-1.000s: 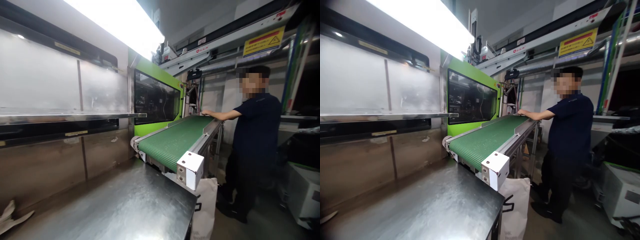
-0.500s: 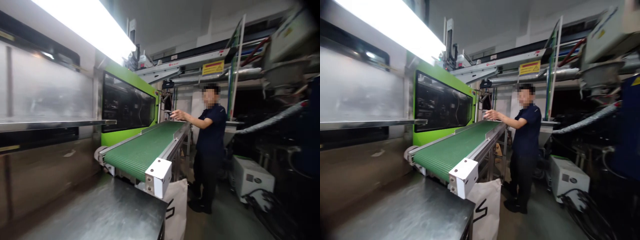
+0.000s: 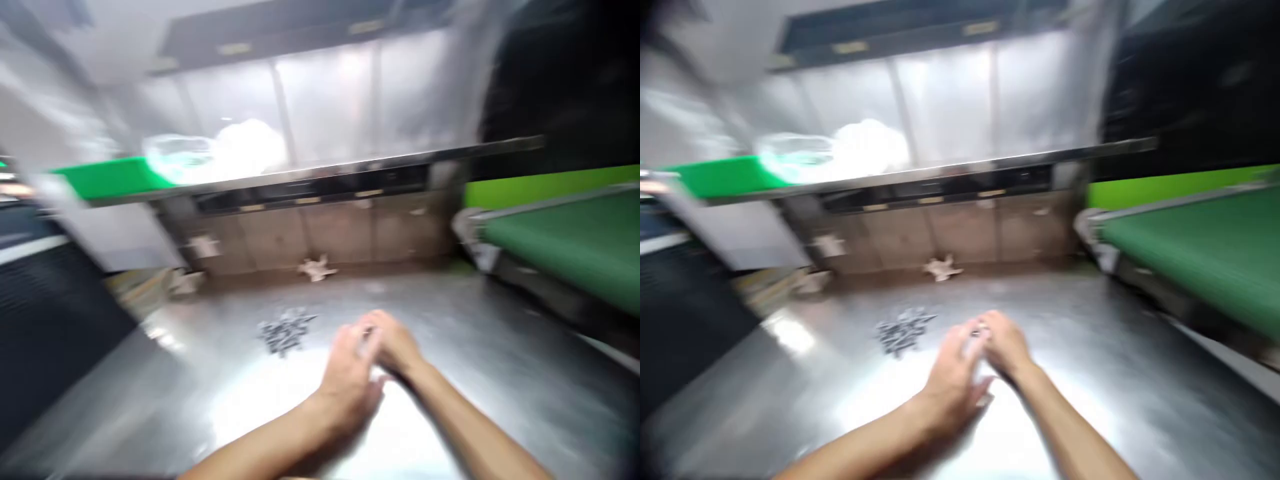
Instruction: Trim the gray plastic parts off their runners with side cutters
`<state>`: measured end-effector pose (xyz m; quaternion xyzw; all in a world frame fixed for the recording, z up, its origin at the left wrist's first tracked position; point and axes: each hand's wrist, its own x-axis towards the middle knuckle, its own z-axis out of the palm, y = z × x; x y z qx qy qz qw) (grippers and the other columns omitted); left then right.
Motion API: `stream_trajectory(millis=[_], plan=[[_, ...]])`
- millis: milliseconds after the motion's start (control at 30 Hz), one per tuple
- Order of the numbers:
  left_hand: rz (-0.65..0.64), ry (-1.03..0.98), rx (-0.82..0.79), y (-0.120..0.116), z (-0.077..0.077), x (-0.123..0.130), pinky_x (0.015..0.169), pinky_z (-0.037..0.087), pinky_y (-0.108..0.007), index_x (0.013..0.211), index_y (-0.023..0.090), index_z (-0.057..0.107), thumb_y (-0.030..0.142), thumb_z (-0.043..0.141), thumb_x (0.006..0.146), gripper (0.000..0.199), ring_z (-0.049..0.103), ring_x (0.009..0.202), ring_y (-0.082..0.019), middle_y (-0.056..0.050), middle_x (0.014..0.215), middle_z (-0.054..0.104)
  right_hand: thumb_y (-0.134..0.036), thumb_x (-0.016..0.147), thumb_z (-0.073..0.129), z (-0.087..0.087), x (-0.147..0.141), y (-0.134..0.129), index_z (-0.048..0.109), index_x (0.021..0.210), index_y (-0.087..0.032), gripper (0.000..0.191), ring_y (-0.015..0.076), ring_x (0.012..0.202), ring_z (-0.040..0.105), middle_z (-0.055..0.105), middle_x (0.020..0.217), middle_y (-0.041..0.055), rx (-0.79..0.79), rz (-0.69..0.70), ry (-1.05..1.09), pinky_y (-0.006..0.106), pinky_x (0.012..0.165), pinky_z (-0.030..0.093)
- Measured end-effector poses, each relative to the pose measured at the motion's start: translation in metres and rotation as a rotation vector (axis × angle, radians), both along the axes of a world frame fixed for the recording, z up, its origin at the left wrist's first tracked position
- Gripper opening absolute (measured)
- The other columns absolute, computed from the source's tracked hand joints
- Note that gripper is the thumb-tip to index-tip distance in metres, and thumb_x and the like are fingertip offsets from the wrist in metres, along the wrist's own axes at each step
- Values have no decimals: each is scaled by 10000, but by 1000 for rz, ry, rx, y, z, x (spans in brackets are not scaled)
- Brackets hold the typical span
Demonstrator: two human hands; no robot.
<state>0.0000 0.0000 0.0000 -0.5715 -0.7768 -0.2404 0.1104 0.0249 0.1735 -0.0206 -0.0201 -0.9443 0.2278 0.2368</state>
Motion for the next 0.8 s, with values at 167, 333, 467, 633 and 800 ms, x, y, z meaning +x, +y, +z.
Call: stream_trajectory(millis=[167,333,467,633,800], plan=[[162,47,-193,-83,21,-7,1242,167,-668,1533,167,342,589,604,887,815,255,1525,-390,-249,1621,302,-374,884,581,-19,-39,-29,688,1125,-210,310,272,1039,621,666,1156,97,37,60,-82,414,917,479],[648,-279,-42,-131,16,-71,1242,17,-658,1570,244,322,623,837,641,1128,-11,1562,-430,-202,1695,65,-646,789,680,-11,-27,-22,691,1096,-256,497,272,1017,617,667,1138,57,14,13,-128,425,900,470],[700,-418,59,-149,6,-125,1214,155,-653,1466,278,504,579,906,544,1050,191,1519,-482,-205,1626,314,-663,783,684,-10,-30,-28,687,1099,-264,509,268,1028,614,661,1158,50,-24,13,-147,430,906,465],[669,-634,309,-133,5,-166,1144,368,-536,1093,209,703,420,767,813,356,585,1220,-294,-104,1157,704,-640,810,669,-10,-29,-27,691,1081,-262,465,262,1033,614,657,1162,50,-19,38,-144,435,918,462],[603,-1018,655,-118,30,-191,759,581,-361,1098,136,641,480,572,965,375,671,826,-175,-52,950,689,-638,818,659,-7,-28,-27,690,1045,-274,429,272,1046,616,653,1184,56,-39,42,-158,435,916,469]])
